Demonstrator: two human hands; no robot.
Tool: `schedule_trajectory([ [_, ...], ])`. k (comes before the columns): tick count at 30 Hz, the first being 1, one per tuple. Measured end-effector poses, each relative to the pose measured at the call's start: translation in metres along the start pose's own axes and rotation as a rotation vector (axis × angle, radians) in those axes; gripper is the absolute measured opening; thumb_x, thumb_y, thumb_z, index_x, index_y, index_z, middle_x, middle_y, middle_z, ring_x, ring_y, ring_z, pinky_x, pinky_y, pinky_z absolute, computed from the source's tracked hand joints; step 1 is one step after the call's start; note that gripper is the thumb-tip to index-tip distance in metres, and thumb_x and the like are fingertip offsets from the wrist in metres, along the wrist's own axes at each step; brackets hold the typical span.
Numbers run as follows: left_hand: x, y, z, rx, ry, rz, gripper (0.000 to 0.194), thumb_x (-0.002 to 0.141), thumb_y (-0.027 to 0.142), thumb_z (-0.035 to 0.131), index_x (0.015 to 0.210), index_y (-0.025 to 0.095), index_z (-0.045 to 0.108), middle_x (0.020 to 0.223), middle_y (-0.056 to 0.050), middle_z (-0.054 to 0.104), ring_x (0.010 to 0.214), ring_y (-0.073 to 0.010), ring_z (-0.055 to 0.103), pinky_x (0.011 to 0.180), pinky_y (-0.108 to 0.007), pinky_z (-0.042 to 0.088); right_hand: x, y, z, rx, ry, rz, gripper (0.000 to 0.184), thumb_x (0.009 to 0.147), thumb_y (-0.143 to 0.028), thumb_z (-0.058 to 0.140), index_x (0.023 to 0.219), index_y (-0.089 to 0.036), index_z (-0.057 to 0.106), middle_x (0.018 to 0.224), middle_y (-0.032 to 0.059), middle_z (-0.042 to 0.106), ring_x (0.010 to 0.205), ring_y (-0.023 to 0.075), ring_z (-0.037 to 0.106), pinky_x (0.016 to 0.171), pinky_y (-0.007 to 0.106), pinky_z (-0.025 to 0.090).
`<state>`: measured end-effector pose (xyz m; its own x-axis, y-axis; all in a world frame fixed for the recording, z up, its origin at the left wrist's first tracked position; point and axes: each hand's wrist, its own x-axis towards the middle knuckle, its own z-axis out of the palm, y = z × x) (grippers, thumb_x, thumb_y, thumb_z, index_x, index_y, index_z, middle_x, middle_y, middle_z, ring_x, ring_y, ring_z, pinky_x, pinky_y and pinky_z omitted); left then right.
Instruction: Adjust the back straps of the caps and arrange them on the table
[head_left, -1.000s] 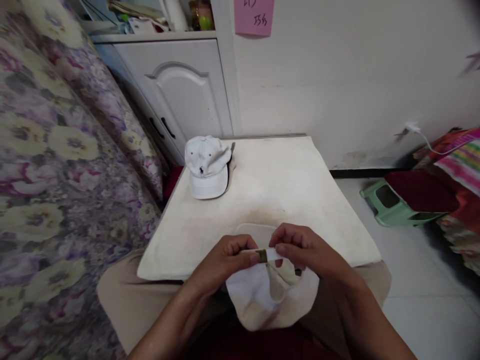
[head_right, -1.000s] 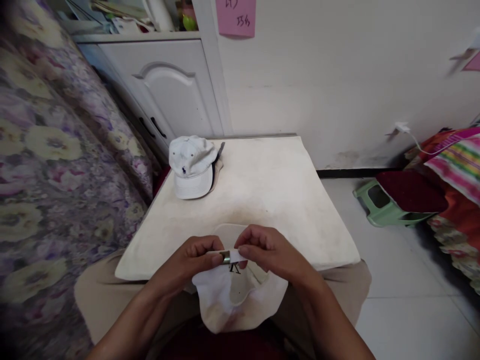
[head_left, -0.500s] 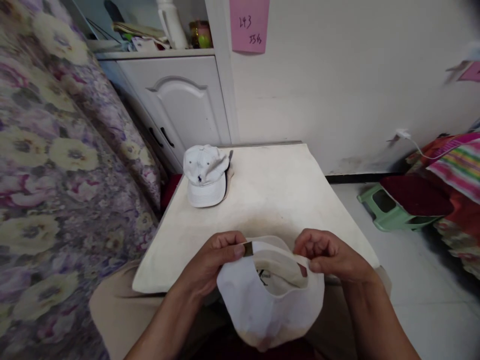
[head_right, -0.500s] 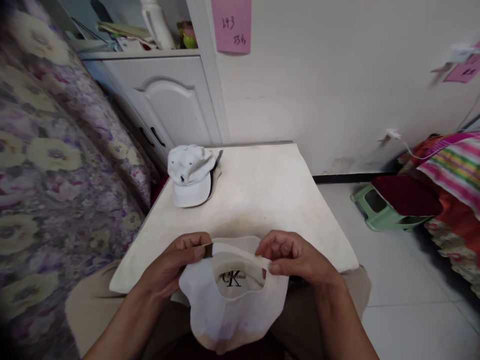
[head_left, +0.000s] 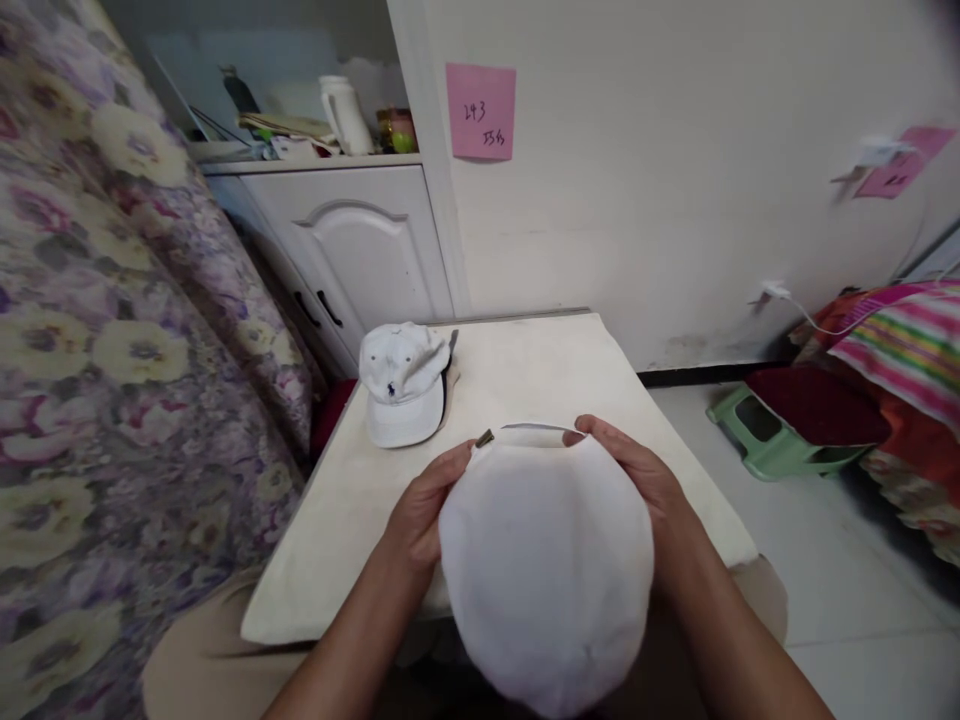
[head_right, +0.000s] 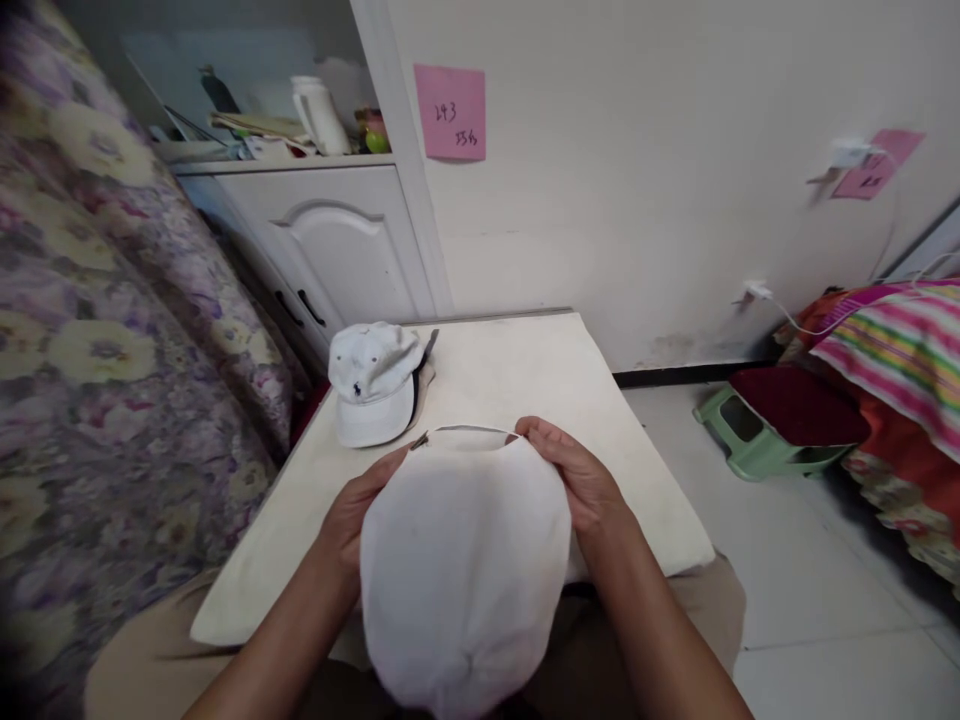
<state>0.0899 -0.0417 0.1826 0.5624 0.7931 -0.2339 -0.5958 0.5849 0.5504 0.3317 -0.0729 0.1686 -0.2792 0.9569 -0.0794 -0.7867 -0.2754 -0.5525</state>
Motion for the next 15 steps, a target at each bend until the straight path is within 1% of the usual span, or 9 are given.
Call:
schedule_trajectory([
  [2, 0.017, -0.003, -0.015, -0.049, 0.061, -0.04, 0.016, 0.084, 0.004, 0.063, 0.095, 0.01, 0.073, 0.082, -0.006, 0.079, 0.071, -0.0176, 0.076, 0.071, -0.023, 0.061, 0.014, 0.003, -0.017, 0.009, 0.076, 0.01, 0.016, 0.079, -0.014, 0.076, 0.094, -0.017, 0.071, 0.082, 0.0007, 0.075, 0.07, 0.012, 0.07, 0.066, 0.02, 0.056],
  [4, 0.034, -0.004, -0.028, -0.091, 0.086, -0.099, 0.018, 0.09, 0.008, 0.058, 0.101, 0.01, 0.071, 0.084, -0.007, 0.08, 0.073, -0.0186, 0.077, 0.076, -0.026, 0.061, 0.029, 0.005, -0.033, 0.042, 0.138, 0.011, 0.017, 0.078, -0.011, 0.075, 0.094, -0.016, 0.072, 0.082, 0.0005, 0.077, 0.07, 0.0127, 0.071, 0.069, 0.021, 0.057],
  [7, 0.059, -0.004, -0.043, -0.124, 0.088, -0.15, 0.026, 0.095, 0.02, 0.054, 0.114, 0.009, 0.069, 0.085, -0.009, 0.08, 0.08, -0.0239, 0.078, 0.089, -0.036, 0.059, 0.049, 0.008, -0.052, 0.082, 0.169, 0.018, 0.022, 0.079, -0.013, 0.072, 0.101, -0.016, 0.073, 0.09, 0.0028, 0.079, 0.078, 0.0157, 0.074, 0.077, 0.024, 0.058],
  [9, 0.074, -0.004, -0.05, -0.137, 0.069, -0.131, 0.033, 0.096, 0.023, 0.052, 0.122, 0.008, 0.066, 0.088, -0.011, 0.08, 0.086, -0.0268, 0.077, 0.096, -0.041, 0.056, 0.059, 0.012, -0.064, 0.111, 0.153, 0.048, 0.027, 0.082, -0.019, 0.07, 0.108, -0.016, 0.071, 0.096, 0.0046, 0.079, 0.086, 0.0196, 0.075, 0.085, 0.03, 0.058],
  [11, 0.086, -0.005, -0.057, -0.162, 0.049, -0.086, 0.037, 0.096, 0.023, 0.05, 0.128, 0.009, 0.063, 0.095, -0.012, 0.08, 0.091, -0.028, 0.076, 0.1, -0.043, 0.053, 0.067, 0.02, -0.076, 0.15, 0.138, 0.108, 0.031, 0.084, -0.029, 0.068, 0.112, -0.015, 0.07, 0.097, 0.0065, 0.079, 0.094, 0.0238, 0.074, 0.091, 0.037, 0.056],
  [13, 0.093, -0.008, -0.064, -0.194, 0.048, -0.069, 0.039, 0.096, 0.024, 0.048, 0.13, 0.01, 0.062, 0.1, -0.013, 0.079, 0.095, -0.029, 0.075, 0.101, -0.044, 0.052, 0.072, 0.031, -0.089, 0.179, 0.132, 0.186, 0.038, 0.088, -0.04, 0.064, 0.115, -0.014, 0.068, 0.099, 0.0089, 0.079, 0.1, 0.0269, 0.073, 0.095, 0.042, 0.055],
  [15, 0.096, -0.012, -0.072, -0.219, 0.074, -0.078, 0.04, 0.097, 0.027, 0.047, 0.128, 0.009, 0.064, 0.101, -0.013, 0.079, 0.097, -0.0301, 0.075, 0.1, -0.044, 0.052, 0.075, 0.043, -0.1, 0.194, 0.135, 0.226, 0.044, 0.09, -0.046, 0.059, 0.118, -0.013, 0.066, 0.102, 0.0105, 0.078, 0.104, 0.0285, 0.071, 0.098, 0.046, 0.053],
])
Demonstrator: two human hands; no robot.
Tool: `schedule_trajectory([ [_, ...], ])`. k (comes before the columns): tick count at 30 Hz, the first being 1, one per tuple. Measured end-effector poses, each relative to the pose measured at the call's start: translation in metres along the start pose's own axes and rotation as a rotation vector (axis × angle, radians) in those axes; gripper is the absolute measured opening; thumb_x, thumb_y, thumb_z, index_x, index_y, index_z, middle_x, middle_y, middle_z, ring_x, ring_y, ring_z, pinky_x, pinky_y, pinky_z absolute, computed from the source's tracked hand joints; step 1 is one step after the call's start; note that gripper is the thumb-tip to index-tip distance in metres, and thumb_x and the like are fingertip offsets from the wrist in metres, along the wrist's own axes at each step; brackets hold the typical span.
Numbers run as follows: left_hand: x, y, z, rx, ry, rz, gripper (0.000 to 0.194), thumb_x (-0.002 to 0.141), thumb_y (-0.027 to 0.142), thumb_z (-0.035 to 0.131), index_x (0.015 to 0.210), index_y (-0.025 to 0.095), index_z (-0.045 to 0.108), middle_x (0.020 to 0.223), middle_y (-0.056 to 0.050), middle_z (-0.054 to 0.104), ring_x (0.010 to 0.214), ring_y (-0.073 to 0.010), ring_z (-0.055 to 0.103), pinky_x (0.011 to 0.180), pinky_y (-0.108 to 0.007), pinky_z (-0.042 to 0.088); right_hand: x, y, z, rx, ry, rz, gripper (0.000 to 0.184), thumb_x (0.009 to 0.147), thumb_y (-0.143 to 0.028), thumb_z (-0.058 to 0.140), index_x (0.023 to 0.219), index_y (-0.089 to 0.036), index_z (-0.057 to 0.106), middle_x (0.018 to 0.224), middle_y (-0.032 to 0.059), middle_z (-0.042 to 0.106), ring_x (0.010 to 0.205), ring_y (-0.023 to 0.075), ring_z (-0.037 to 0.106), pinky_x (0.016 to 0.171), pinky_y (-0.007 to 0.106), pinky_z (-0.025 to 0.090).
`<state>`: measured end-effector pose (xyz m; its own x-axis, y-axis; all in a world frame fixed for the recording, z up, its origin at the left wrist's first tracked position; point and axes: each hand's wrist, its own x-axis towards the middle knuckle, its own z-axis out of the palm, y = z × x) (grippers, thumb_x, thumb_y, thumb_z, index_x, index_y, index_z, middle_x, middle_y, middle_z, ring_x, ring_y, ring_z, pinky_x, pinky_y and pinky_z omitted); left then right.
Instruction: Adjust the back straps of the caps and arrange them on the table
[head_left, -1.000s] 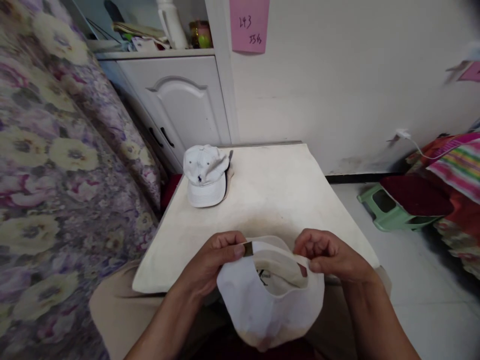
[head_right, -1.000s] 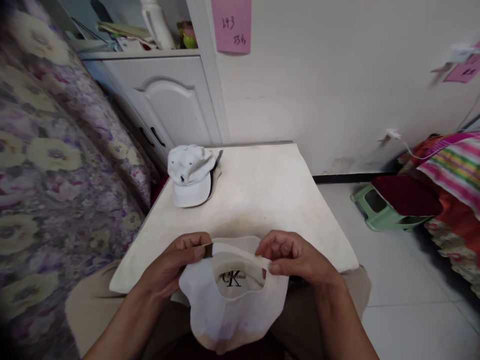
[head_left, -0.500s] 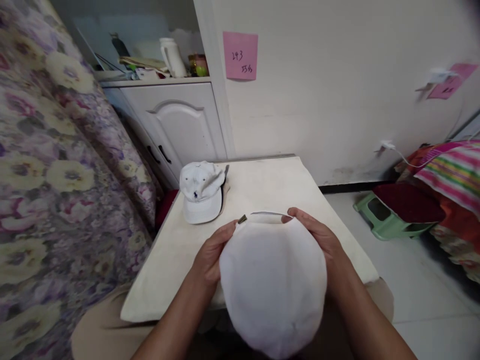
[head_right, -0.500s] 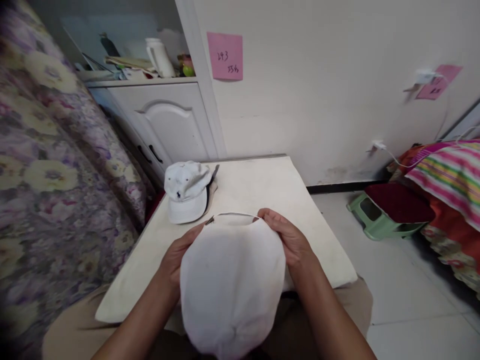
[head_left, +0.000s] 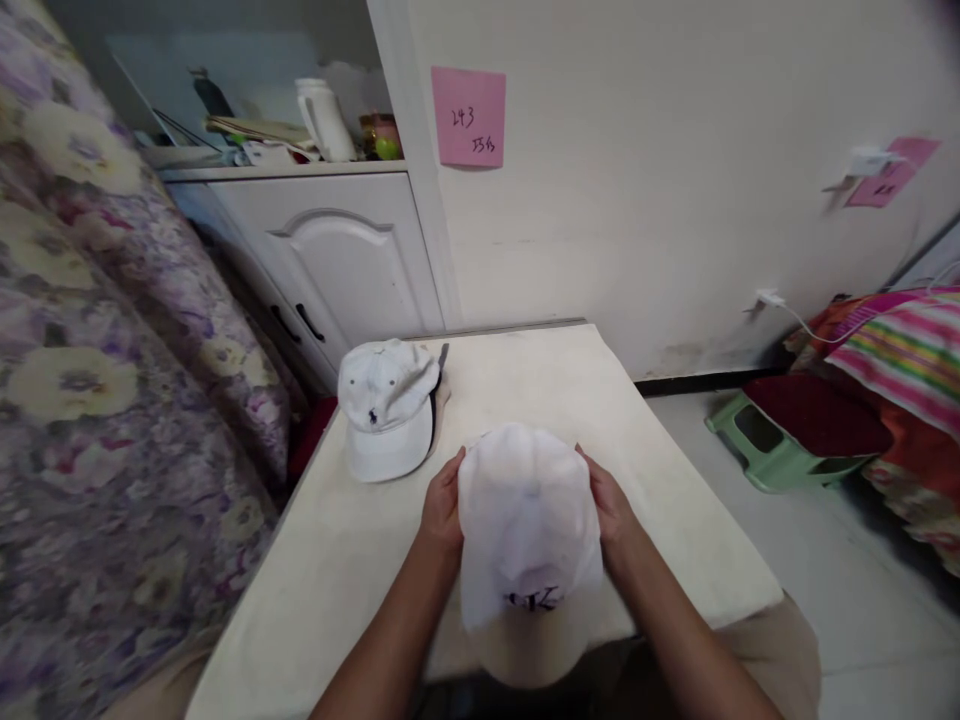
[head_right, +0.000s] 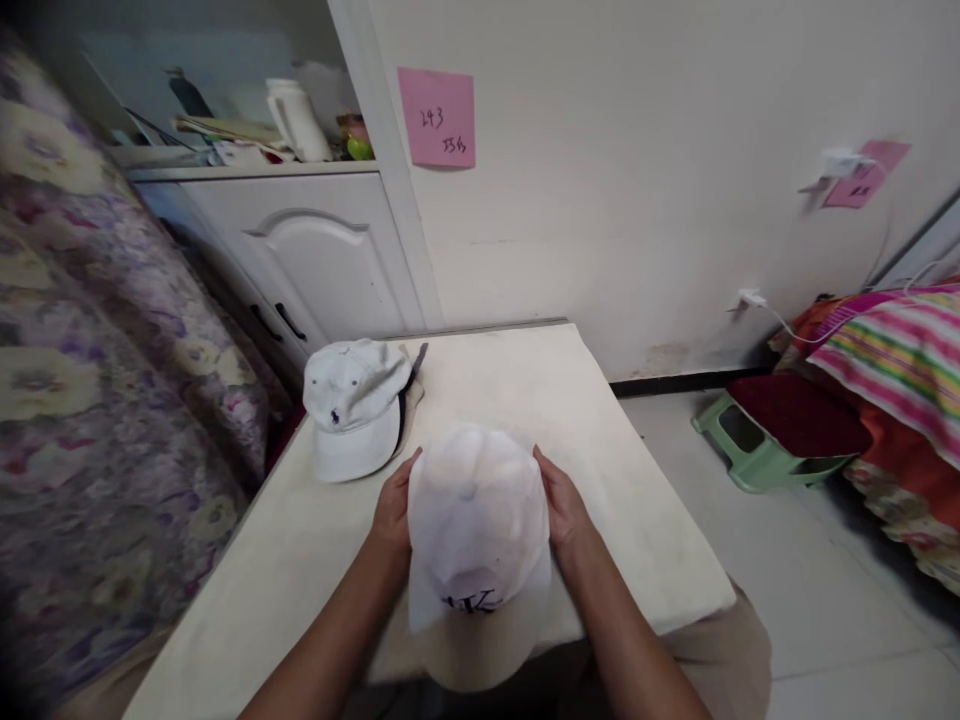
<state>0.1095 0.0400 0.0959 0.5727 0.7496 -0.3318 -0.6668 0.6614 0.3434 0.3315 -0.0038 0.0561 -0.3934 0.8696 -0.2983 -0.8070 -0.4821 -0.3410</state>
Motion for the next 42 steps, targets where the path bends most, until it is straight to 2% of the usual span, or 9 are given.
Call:
schedule_trajectory([
  [4, 0.0, -0.004, -0.015, -0.009, 0.081, 0.027, 0.037, 0.095, 0.032, 0.05, 0.114, 0.009, 0.071, 0.092, -0.012, 0.08, 0.096, -0.0308, 0.074, 0.097, -0.043, 0.054, 0.003, 0.013, -0.006, 0.022, -0.005, -0.015, 0.055, 0.087, -0.056, 0.059, 0.12, -0.013, 0.064, 0.107, 0.0139, 0.077, 0.112, 0.032, 0.068, 0.102, 0.051, 0.049],
  [10, 0.005, -0.011, -0.023, 0.01, 0.12, 0.057, 0.02, 0.086, 0.029, 0.063, 0.088, 0.013, 0.075, 0.082, -0.007, 0.079, 0.094, -0.0296, 0.074, 0.094, -0.04, 0.054, -0.001, 0.021, 0.015, -0.041, 0.002, -0.101, 0.067, 0.074, -0.075, 0.057, 0.108, -0.018, 0.071, 0.102, 0.0145, 0.077, 0.115, 0.0386, 0.065, 0.098, 0.055, 0.051],
  [13, 0.005, -0.014, -0.026, 0.024, 0.155, 0.132, 0.018, 0.082, 0.031, 0.068, 0.084, 0.014, 0.074, 0.076, -0.005, 0.077, 0.091, -0.0285, 0.074, 0.093, -0.038, 0.054, -0.001, 0.027, 0.02, -0.056, 0.03, -0.134, 0.065, 0.075, -0.074, 0.054, 0.105, -0.019, 0.073, 0.096, 0.0137, 0.078, 0.113, 0.039, 0.065, 0.096, 0.056, 0.052],
  [17, 0.0, -0.015, -0.029, -0.003, 0.173, 0.112, 0.022, 0.082, 0.036, 0.067, 0.08, 0.015, 0.075, 0.07, -0.005, 0.076, 0.093, -0.0306, 0.074, 0.093, -0.04, 0.055, 0.001, 0.032, 0.021, -0.017, 0.079, -0.184, 0.058, 0.078, -0.067, 0.054, 0.103, -0.019, 0.074, 0.092, 0.0119, 0.079, 0.108, 0.0379, 0.067, 0.093, 0.055, 0.053],
  [20, -0.002, -0.013, -0.033, -0.018, 0.13, 0.071, 0.025, 0.083, 0.037, 0.064, 0.084, 0.015, 0.076, 0.075, -0.008, 0.078, 0.1, -0.0327, 0.073, 0.095, -0.042, 0.054, 0.001, 0.032, 0.021, 0.028, 0.065, -0.186, 0.052, 0.081, -0.063, 0.054, 0.104, -0.021, 0.074, 0.093, 0.0093, 0.079, 0.105, 0.0362, 0.069, 0.092, 0.053, 0.054],
  [25, -0.002, -0.013, -0.036, -0.026, 0.061, 0.08, 0.029, 0.087, 0.036, 0.058, 0.096, 0.015, 0.077, 0.092, -0.01, 0.08, 0.11, -0.0327, 0.069, 0.1, -0.041, 0.052, 0.003, 0.03, 0.021, 0.048, 0.057, -0.16, 0.055, 0.082, -0.066, 0.051, 0.107, -0.022, 0.074, 0.094, 0.0093, 0.078, 0.102, 0.0357, 0.069, 0.091, 0.053, 0.054],
  [31, -0.005, -0.013, -0.019, -0.069, 0.15, 0.071, 0.038, 0.093, 0.037, 0.049, 0.098, 0.012, 0.078, 0.092, -0.013, 0.08, 0.104, -0.0326, 0.072, 0.096, -0.042, 0.054, 0.006, 0.026, 0.023, 0.011, 0.073, -0.15, 0.059, 0.086, -0.065, 0.048, 0.11, -0.017, 0.072, 0.094, 0.0123, 0.078, 0.105, 0.0351, 0.069, 0.095, 0.053, 0.052],
  [35, -0.005, -0.015, -0.016, -0.069, 0.142, 0.086, 0.042, 0.094, 0.04, 0.05, 0.113, 0.012, 0.074, 0.097, -0.013, 0.08, 0.103, -0.032, 0.073, 0.096, -0.041, 0.055, 0.011, 0.023, 0.022, 0.03, 0.087, -0.119, 0.061, 0.088, -0.065, 0.049, 0.116, -0.014, 0.069, 0.099, 0.0125, 0.078, 0.109, 0.0334, 0.069, 0.098, 0.052, 0.05],
  [42, -0.009, -0.02, -0.013, -0.053, 0.061, 0.028, 0.056, 0.089, 0.055, 0.054, 0.123, 0.013, 0.069, 0.103, -0.013, 0.079, 0.108, -0.035, 0.07, 0.099, -0.044, 0.051, 0.004, 0.023, 0.007, 0.01, 0.106, -0.18, 0.04, 0.097, -0.047, 0.05, 0.113, -0.014, 0.068, 0.095, 0.0092, 0.08, 0.102, 0.0267, 0.073, 0.098, 0.044, 0.052],
])
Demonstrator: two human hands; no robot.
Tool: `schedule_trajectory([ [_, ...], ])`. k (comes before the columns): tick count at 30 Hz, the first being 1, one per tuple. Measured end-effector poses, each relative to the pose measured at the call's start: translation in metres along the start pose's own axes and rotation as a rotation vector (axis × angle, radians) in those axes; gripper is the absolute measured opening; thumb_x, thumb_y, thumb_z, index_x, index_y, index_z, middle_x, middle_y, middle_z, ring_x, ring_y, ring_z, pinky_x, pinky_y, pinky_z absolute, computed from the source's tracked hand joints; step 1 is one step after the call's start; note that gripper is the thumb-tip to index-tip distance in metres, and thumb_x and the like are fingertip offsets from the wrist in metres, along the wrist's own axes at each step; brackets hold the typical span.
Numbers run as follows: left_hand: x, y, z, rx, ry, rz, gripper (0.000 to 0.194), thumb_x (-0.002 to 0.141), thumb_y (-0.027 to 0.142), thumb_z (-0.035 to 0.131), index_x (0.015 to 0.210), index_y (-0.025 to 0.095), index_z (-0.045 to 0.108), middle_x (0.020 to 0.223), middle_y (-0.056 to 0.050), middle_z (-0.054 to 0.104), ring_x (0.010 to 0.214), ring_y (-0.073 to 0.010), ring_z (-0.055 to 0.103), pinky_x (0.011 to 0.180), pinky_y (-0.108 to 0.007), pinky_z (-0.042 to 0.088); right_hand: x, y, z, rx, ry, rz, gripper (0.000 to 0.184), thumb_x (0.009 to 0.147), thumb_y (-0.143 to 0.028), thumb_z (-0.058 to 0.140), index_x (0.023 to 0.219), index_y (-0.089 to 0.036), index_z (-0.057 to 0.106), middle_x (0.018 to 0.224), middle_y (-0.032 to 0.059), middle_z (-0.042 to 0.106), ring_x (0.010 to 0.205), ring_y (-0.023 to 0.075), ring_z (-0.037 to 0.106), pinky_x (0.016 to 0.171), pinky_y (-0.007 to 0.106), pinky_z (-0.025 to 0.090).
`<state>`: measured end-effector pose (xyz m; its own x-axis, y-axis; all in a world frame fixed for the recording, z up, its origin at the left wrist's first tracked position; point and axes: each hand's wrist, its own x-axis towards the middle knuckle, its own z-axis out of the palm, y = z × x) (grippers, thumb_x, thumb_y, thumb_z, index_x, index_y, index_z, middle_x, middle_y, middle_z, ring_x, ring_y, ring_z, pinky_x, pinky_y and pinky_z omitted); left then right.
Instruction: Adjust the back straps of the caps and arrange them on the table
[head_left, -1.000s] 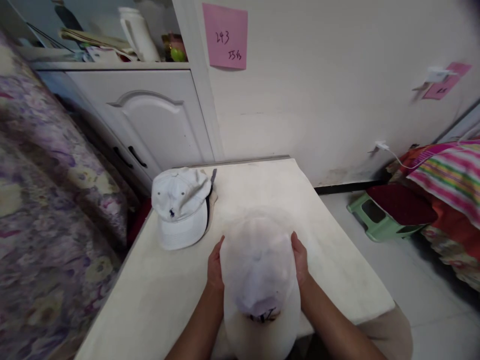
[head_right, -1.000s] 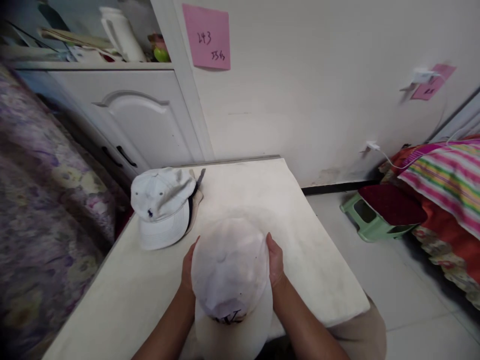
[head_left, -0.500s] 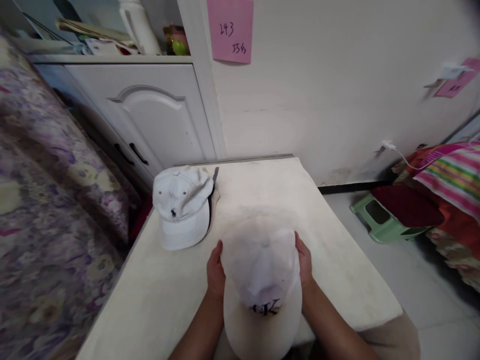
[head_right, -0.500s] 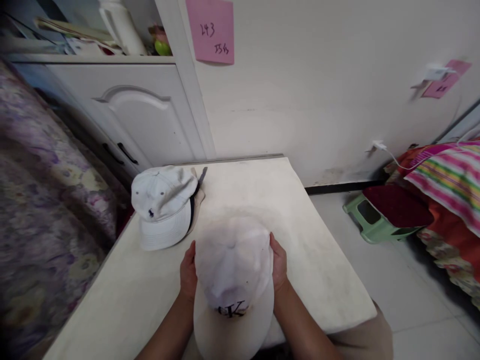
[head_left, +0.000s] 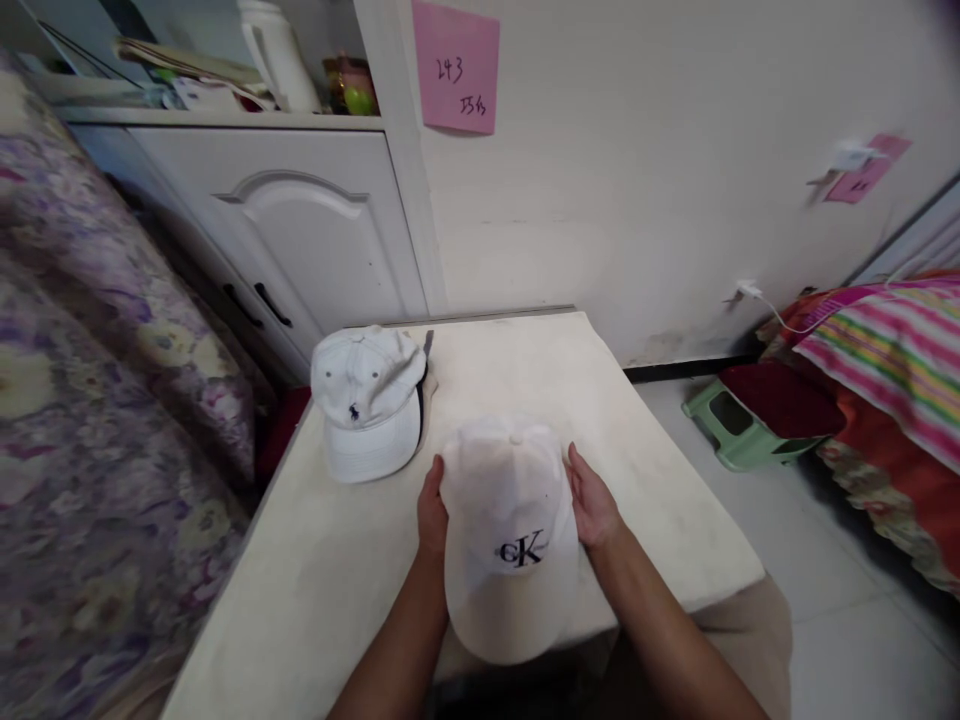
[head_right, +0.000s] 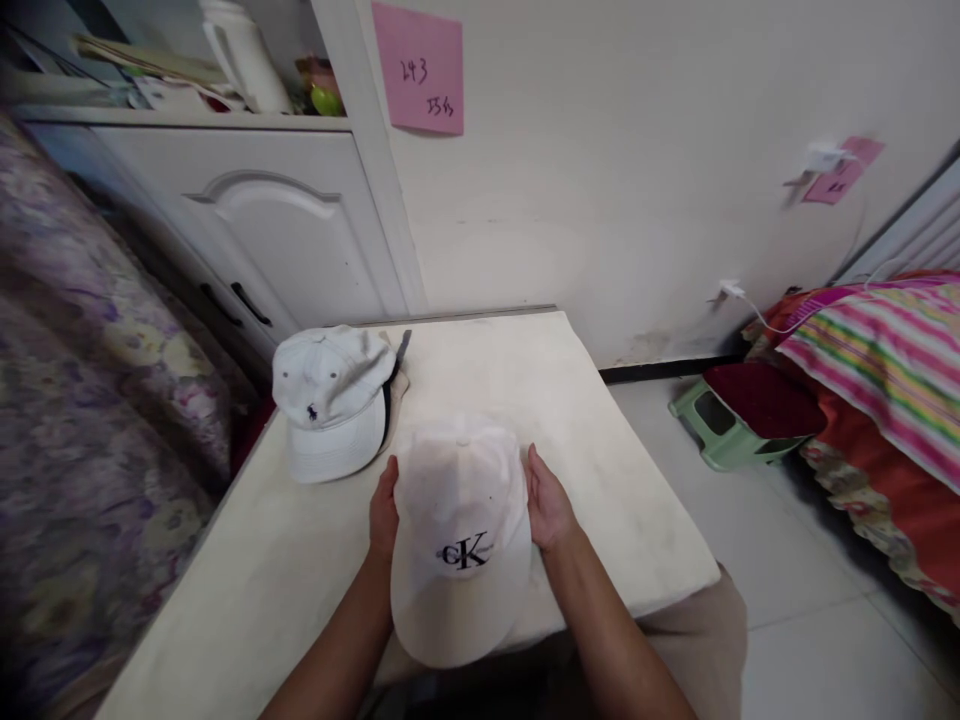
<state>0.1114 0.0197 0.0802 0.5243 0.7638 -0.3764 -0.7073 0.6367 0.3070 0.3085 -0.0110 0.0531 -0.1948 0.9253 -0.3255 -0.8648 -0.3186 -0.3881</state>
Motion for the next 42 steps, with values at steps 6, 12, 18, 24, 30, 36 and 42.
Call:
schedule_trajectory([
  [6, -0.006, -0.002, 0.006, 0.048, -0.035, 0.026, 0.047, 0.088, 0.049, 0.059, 0.112, 0.011, 0.073, 0.098, -0.013, 0.079, 0.099, -0.0338, 0.072, 0.095, -0.041, 0.053, -0.03, 0.011, -0.018, -0.032, -0.079, -0.048, 0.026, 0.091, -0.038, 0.063, 0.102, -0.015, 0.069, 0.092, 0.0085, 0.08, 0.1, 0.0267, 0.074, 0.096, 0.043, 0.054],
  [12, -0.013, -0.007, 0.009, 0.113, 0.045, 0.025, 0.044, 0.088, 0.048, 0.06, 0.113, 0.014, 0.072, 0.094, -0.009, 0.08, 0.092, -0.0313, 0.074, 0.09, -0.04, 0.055, -0.035, 0.021, -0.028, -0.009, -0.034, -0.012, 0.028, 0.07, -0.021, 0.08, 0.096, -0.013, 0.071, 0.086, 0.0076, 0.08, 0.099, 0.0303, 0.074, 0.097, 0.046, 0.053],
  [18, -0.021, -0.007, 0.009, 0.194, 0.02, 0.059, 0.038, 0.088, 0.04, 0.064, 0.11, 0.011, 0.072, 0.096, -0.012, 0.08, 0.098, -0.0332, 0.073, 0.093, -0.042, 0.054, -0.036, 0.026, -0.024, 0.004, -0.027, 0.009, 0.028, 0.071, -0.023, 0.078, 0.095, -0.01, 0.073, 0.084, 0.0119, 0.08, 0.1, 0.0335, 0.073, 0.1, 0.052, 0.05],
  [24, -0.025, -0.002, -0.01, 0.207, -0.048, -0.107, 0.022, 0.084, 0.019, 0.067, 0.105, 0.014, 0.074, 0.087, -0.011, 0.081, 0.1, -0.0347, 0.073, 0.092, -0.045, 0.055, -0.036, 0.023, -0.021, 0.088, 0.028, -0.034, 0.026, 0.081, -0.03, 0.07, 0.101, -0.013, 0.073, 0.093, 0.0104, 0.08, 0.103, 0.0317, 0.072, 0.101, 0.051, 0.05],
  [30, -0.027, -0.005, -0.012, 0.186, -0.029, -0.031, 0.021, 0.082, 0.017, 0.071, 0.103, 0.017, 0.074, 0.089, -0.008, 0.081, 0.093, -0.0325, 0.075, 0.087, -0.042, 0.058, -0.032, 0.023, -0.017, 0.13, 0.037, -0.076, 0.028, 0.086, -0.031, 0.066, 0.108, -0.016, 0.072, 0.093, 0.0063, 0.081, 0.101, 0.0285, 0.073, 0.098, 0.047, 0.053],
  [36, -0.026, -0.007, -0.006, 0.119, 0.028, -0.017, 0.021, 0.091, 0.019, 0.061, 0.108, 0.011, 0.072, 0.088, -0.008, 0.08, 0.093, -0.0266, 0.075, 0.088, -0.036, 0.058, -0.032, 0.022, -0.018, 0.127, 0.004, -0.081, 0.037, 0.09, -0.042, 0.062, 0.112, -0.014, 0.072, 0.099, 0.009, 0.08, 0.103, 0.0285, 0.073, 0.102, 0.047, 0.05],
  [42, -0.026, -0.006, -0.001, 0.145, 0.047, -0.069, 0.034, 0.094, 0.029, 0.059, 0.118, 0.008, 0.069, 0.099, -0.013, 0.079, 0.105, -0.0307, 0.071, 0.098, -0.042, 0.054, -0.03, 0.02, -0.017, 0.183, 0.028, -0.194, 0.027, 0.088, -0.03, 0.063, 0.107, -0.014, 0.073, 0.097, 0.0073, 0.08, 0.106, 0.0265, 0.072, 0.104, 0.044, 0.05],
])
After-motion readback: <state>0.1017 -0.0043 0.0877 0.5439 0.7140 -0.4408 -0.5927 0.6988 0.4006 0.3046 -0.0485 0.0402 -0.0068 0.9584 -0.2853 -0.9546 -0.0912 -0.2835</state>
